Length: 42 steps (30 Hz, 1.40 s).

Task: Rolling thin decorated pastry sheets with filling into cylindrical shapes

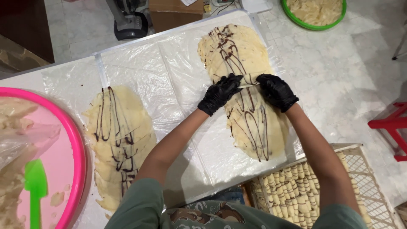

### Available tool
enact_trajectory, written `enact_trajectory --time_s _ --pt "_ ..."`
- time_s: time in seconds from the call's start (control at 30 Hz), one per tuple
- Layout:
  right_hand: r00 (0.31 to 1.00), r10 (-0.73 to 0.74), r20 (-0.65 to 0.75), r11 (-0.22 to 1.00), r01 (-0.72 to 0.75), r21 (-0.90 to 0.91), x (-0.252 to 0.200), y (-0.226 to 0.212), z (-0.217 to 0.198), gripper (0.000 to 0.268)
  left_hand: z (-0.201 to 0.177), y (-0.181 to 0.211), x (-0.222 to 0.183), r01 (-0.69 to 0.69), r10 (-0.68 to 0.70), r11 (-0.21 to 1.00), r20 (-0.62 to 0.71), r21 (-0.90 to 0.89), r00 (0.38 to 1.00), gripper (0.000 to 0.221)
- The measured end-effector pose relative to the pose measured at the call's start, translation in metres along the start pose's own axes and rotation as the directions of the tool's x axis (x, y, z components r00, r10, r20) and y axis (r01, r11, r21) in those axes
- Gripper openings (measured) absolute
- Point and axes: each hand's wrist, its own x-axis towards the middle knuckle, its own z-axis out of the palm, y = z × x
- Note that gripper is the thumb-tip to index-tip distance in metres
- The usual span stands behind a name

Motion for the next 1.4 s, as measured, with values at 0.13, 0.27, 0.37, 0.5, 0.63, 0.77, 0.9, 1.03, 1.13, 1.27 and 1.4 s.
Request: enact_trajectory --time_s 0.13,0.27,0.37,0.5,0.63,0.77,0.9,1.03,1.13,1.27,1.4 --pt "0.999 0.042 -0.017 0.987 -0.039 0.154 -0.042 -0.024 -0.012 0.034 -0.024 0.027 -0.027 -0.04 0.04 0.999 0.149 -0.002 0.988 0.037" --pt "0.998 0.044 -0.034 0.984 -0.038 0.173 -0.104 -0.058 -0.023 0.038 -0.157 0.055 0.003 -0.643 0.574 0.4 0.369 0.653 0.731 0.094" --pt "1.0 0.015 0.018 1.0 -0.015 0.001 -0.161 -0.076 -0.026 0.035 -0.189 0.12 -0.023 -0.418 0.197 0.685 0.4 0.596 0.895 0.052" --pt "0.997 0.01 0.079 1.0 -0.009 -0.015 -0.179 -0.135 -0.078 0.037 -0.188 0.133 -0.039 -0.052 0.058 0.905 0.001 -0.422 0.998 0.018" --pt "0.885 0.375 0.276 0.85 -0.447 0.279 -0.15 -0.171 -0.137 0.031 -0.243 0.133 -0.02 0.47 -0.07 0.067 0.466 -0.88 0.882 0.026" --pt "0.74 0.501 0.448 0.65 -0.664 0.369 -0.106 -0.197 -0.183 0.033 -0.246 0.13 -0.017 0.478 -0.023 -0.107 0.482 -0.872 0.876 0.034" --pt "0.943 -0.183 0.279 0.668 -0.089 0.739 -0.09 -0.195 -0.191 0.057 -0.286 0.12 -0.009 0.565 -0.143 -0.078 0.57 -0.821 0.809 0.012" --pt "0.913 -0.119 0.39 0.546 -0.269 0.794 -0.074 -0.222 -0.183 0.048 -0.329 0.08 -0.036 0.612 0.07 -0.449 0.657 -0.651 0.751 0.033" --pt "0.883 -0.014 0.469 0.398 -0.425 0.813 -0.072 -0.244 -0.169 0.059 -0.348 0.061 -0.055 0.626 0.037 -0.515 0.715 -0.585 0.699 0.036" --pt "0.631 0.471 0.616 0.186 -0.754 0.63 -0.043 -0.315 -0.167 0.033 -0.386 0.067 -0.057 0.474 -0.168 -0.736 0.808 -0.484 0.565 0.026" --pt "0.612 0.473 0.633 0.193 -0.774 0.604 -0.024 -0.346 -0.183 0.04 -0.392 0.055 -0.081 0.478 -0.123 -0.741 0.795 -0.471 0.594 0.029"
